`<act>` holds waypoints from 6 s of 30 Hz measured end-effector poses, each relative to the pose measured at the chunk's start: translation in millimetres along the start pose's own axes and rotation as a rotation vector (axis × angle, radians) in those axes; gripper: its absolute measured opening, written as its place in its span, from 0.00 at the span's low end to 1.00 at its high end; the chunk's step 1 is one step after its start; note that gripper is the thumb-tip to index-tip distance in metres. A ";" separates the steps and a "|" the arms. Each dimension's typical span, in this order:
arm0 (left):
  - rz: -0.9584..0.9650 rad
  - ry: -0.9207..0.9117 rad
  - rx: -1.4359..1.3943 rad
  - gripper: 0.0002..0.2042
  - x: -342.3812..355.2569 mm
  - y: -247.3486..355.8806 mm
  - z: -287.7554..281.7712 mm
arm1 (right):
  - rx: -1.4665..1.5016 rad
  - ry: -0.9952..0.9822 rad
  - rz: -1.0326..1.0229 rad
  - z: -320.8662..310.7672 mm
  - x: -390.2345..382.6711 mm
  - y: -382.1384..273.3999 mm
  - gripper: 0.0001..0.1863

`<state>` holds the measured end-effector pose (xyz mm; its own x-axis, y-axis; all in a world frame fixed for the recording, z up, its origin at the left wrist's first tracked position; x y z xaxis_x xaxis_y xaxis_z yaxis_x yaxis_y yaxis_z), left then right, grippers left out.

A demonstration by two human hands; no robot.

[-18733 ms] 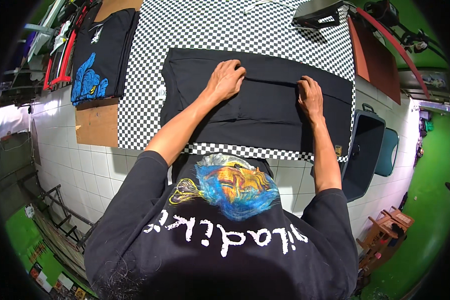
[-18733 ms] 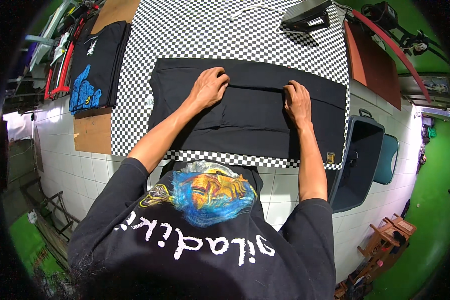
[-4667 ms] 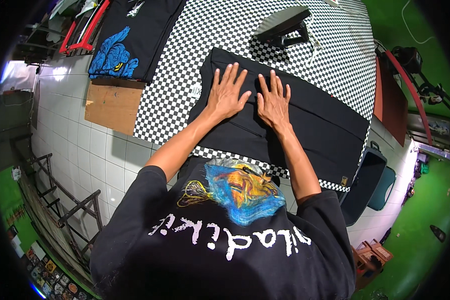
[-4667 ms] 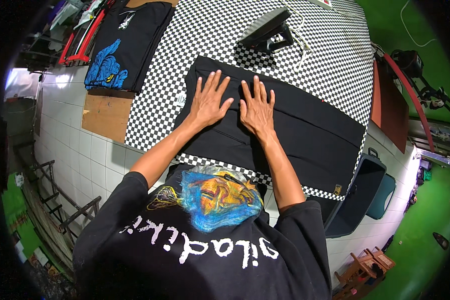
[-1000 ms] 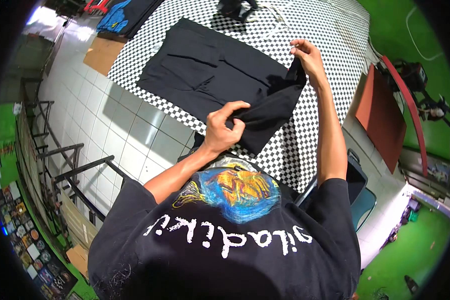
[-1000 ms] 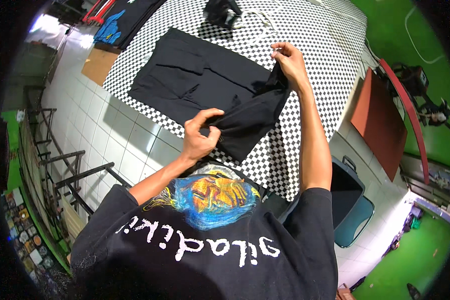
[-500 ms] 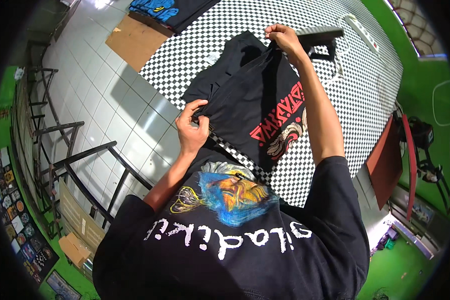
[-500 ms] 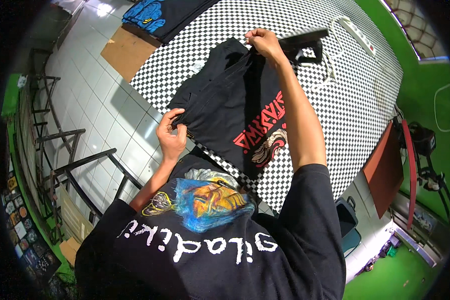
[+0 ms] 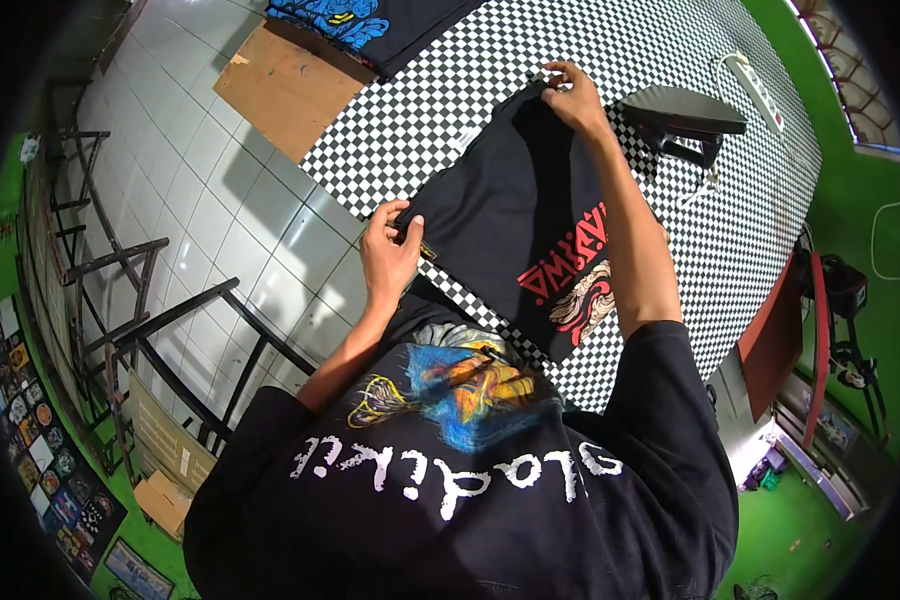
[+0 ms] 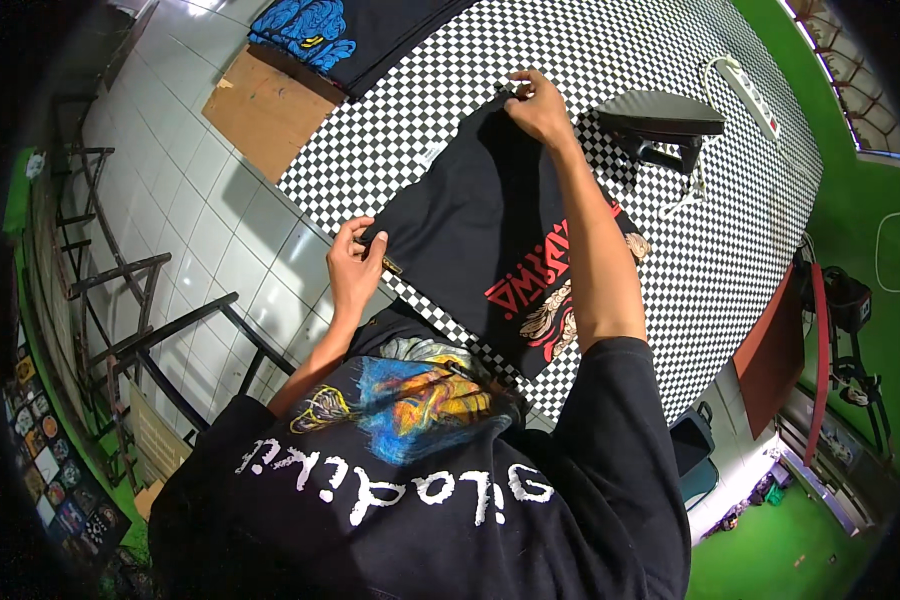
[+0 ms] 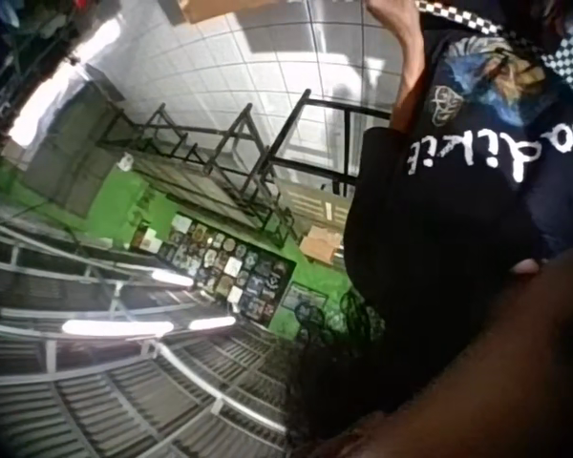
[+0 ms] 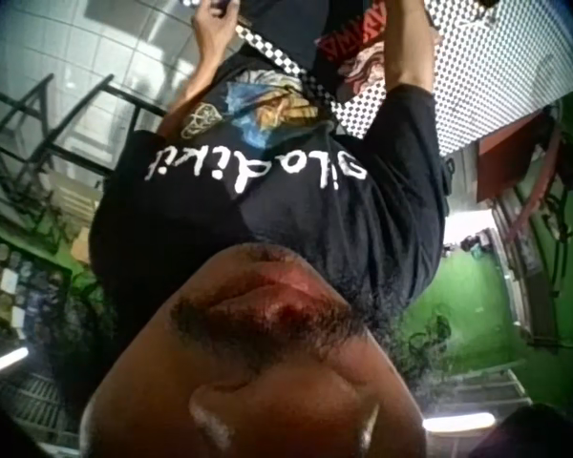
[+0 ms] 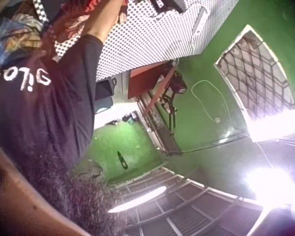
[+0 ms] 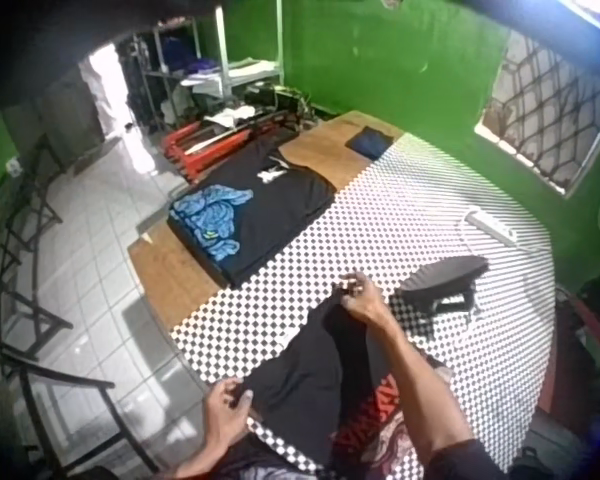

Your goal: Ironing and folding printed t-shirts on a checkered table.

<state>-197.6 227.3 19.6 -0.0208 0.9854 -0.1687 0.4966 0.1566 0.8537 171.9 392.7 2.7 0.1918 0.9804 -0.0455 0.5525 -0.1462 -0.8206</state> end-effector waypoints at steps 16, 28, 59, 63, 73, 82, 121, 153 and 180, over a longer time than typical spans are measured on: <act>0.076 0.114 0.269 0.18 -4.8 12.9 -7.0 | -0.285 0.115 0.086 -3.8 -8.2 12.3 0.22; 0.066 -0.082 0.335 0.18 11.0 -5.4 10.9 | 0.249 0.236 0.022 -28.6 -67.0 -15.2 0.11; 0.433 -0.640 -0.627 0.30 -153.1 306.0 78.2 | 0.568 1.173 0.028 -345.2 -608.8 -61.0 0.17; 0.101 -0.741 -0.734 0.24 -127.0 265.5 205.7 | 0.556 1.036 0.220 -347.4 -563.9 68.1 0.17; 0.126 -0.571 -0.434 0.22 -46.3 183.1 369.0 | 0.465 1.035 0.455 -325.3 -485.5 255.3 0.22; 0.649 -0.384 -0.054 0.19 -35.6 212.9 399.7 | 0.076 1.083 0.493 -335.4 -463.2 274.0 0.25; 1.540 -0.708 0.474 0.14 -252.6 112.7 190.4 | -0.703 0.311 -0.201 -160.3 -651.1 71.8 0.18; 0.247 -0.349 0.390 0.17 -196.5 70.9 194.0 | -0.570 0.456 0.058 -154.0 -629.8 87.4 0.20; 1.018 -0.446 0.396 0.21 -238.5 163.3 229.1 | -0.674 0.557 0.130 -179.8 -593.1 84.0 0.27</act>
<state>87.2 2.7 86.5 0.8067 0.5218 0.2776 0.3451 -0.7971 0.4955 250.4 -224.9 63.2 0.5564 0.7696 0.3134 0.8259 -0.4708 -0.3102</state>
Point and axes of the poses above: each hand's wrist, its own x-axis towards the middle knuckle, its own z-axis out of the palm, y = z × x, the point moved 9 cm from there along x, towards the middle knuckle, and after that the axes turned 2 degrees about -z, right-handed, at the moved point
